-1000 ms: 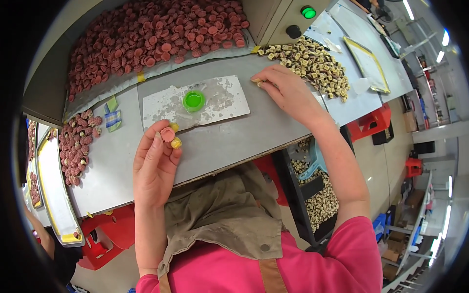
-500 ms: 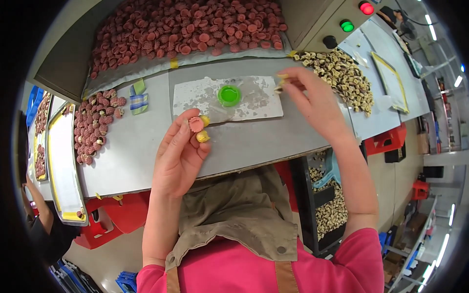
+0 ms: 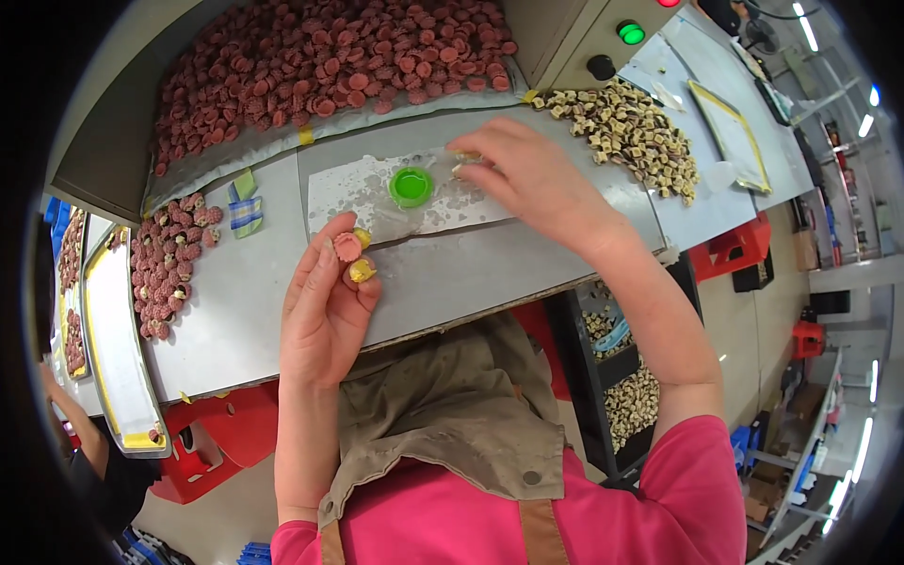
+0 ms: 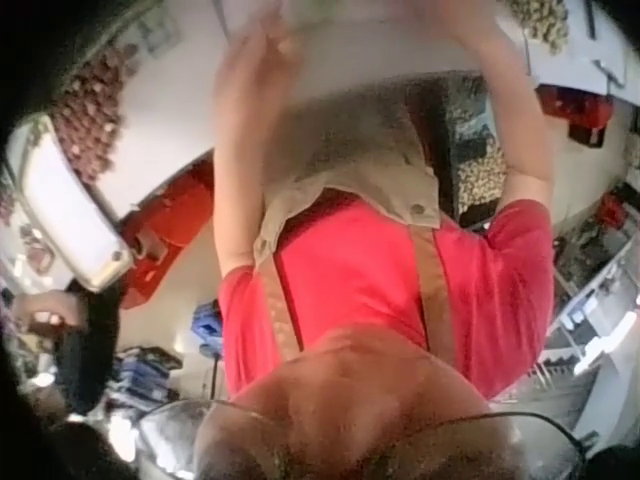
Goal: Assembling small plastic toy components at a factory workbench.
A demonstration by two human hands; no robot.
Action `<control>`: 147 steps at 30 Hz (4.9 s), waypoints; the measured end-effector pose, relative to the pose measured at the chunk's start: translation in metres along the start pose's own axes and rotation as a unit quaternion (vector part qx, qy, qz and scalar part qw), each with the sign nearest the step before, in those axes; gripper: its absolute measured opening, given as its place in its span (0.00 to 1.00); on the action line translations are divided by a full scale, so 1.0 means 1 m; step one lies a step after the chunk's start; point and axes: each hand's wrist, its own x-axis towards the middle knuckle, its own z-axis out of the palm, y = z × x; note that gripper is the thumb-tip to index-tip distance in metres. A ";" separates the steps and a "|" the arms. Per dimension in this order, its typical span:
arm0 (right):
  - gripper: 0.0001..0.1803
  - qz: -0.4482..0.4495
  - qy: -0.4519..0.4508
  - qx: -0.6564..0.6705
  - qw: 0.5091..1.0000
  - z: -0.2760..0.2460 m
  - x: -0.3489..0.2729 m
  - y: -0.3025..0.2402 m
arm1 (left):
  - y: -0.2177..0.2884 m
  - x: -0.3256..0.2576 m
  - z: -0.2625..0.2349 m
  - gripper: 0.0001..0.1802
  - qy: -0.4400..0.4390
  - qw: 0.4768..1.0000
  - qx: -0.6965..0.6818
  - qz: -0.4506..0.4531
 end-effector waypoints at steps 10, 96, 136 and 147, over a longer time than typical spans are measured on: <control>0.11 0.105 0.029 0.079 0.991 -0.009 -0.014 0.011 | 0.000 -0.001 0.000 0.19 -0.011 1.000 0.023 0.001; 0.14 0.021 0.106 0.387 0.916 0.056 -0.051 -0.068 | -0.003 -0.004 0.007 0.27 -0.095 0.982 0.163 0.006; 0.16 -0.092 0.141 0.375 0.912 0.066 -0.068 -0.037 | -0.009 0.004 0.023 0.32 -0.092 0.954 0.259 -0.121; 0.15 -0.057 0.161 0.390 0.905 0.066 -0.065 -0.040 | -0.018 -0.003 0.027 0.31 -0.032 0.976 0.181 -0.120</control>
